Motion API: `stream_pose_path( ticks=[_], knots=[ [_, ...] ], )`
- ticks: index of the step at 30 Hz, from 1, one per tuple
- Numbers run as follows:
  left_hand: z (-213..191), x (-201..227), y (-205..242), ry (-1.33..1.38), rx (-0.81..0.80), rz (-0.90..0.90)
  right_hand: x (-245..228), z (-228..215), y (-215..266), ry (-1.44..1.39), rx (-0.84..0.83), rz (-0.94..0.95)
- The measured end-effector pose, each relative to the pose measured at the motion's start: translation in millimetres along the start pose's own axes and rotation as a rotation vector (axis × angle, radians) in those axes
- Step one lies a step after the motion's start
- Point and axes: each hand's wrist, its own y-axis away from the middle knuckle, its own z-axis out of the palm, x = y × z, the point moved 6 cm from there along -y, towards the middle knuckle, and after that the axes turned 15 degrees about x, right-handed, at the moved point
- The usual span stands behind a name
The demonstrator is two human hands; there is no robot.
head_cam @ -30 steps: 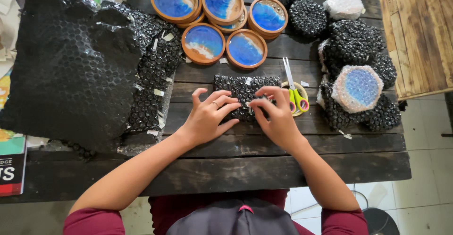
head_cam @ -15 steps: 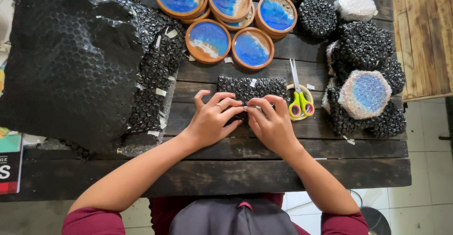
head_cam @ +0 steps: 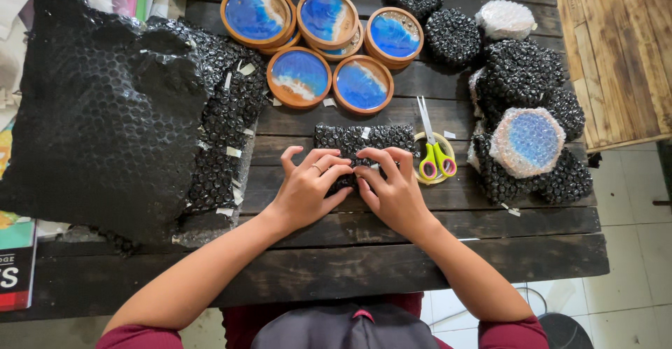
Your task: The person wraps circular items in black bubble wrap and secures the packaging with tape using scissors.
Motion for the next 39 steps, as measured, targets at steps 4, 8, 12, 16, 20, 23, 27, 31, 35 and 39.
stream_pose_path(
  ticks=[4, 8, 12, 16, 20, 23, 27, 31, 35, 39],
  knots=[
    [0, 1, 0, -0.012, -0.001, 0.004, -1, 0, 0, -0.018, 0.000, 0.013],
    [0, 2, -1, -0.039, -0.015, 0.009, -3, -1, 2, 0.003, 0.007, 0.007],
    [2, 1, 1, -0.057, -0.025, 0.021, -5, -2, 7, 0.061, -0.012, -0.012],
    [0, 3, -2, -0.063, -0.025, 0.024, -5, -2, 10, 0.084, -0.012, -0.016],
    [-1, 6, -3, -0.089, -0.035, 0.066, -4, -2, 11, 0.105, -0.025, -0.007],
    [0, 6, -1, -0.107, -0.044, 0.090, -6, -3, 12, 0.114, -0.034, 0.012],
    [2, 7, 1, -0.132, -0.044, 0.123, -7, -3, 20, 0.149, -0.037, 0.025],
    [1, 8, 1, -0.158, -0.035, 0.151, -9, -4, 19, 0.162, -0.031, 0.012],
    [2, 7, 2, -0.164, -0.040, 0.146, -12, -3, 23, 0.211, 0.001, -0.030],
    [1, 8, 1, -0.155, -0.036, 0.142, -13, 0, 31, 0.242, 0.014, -0.060]
  ],
)
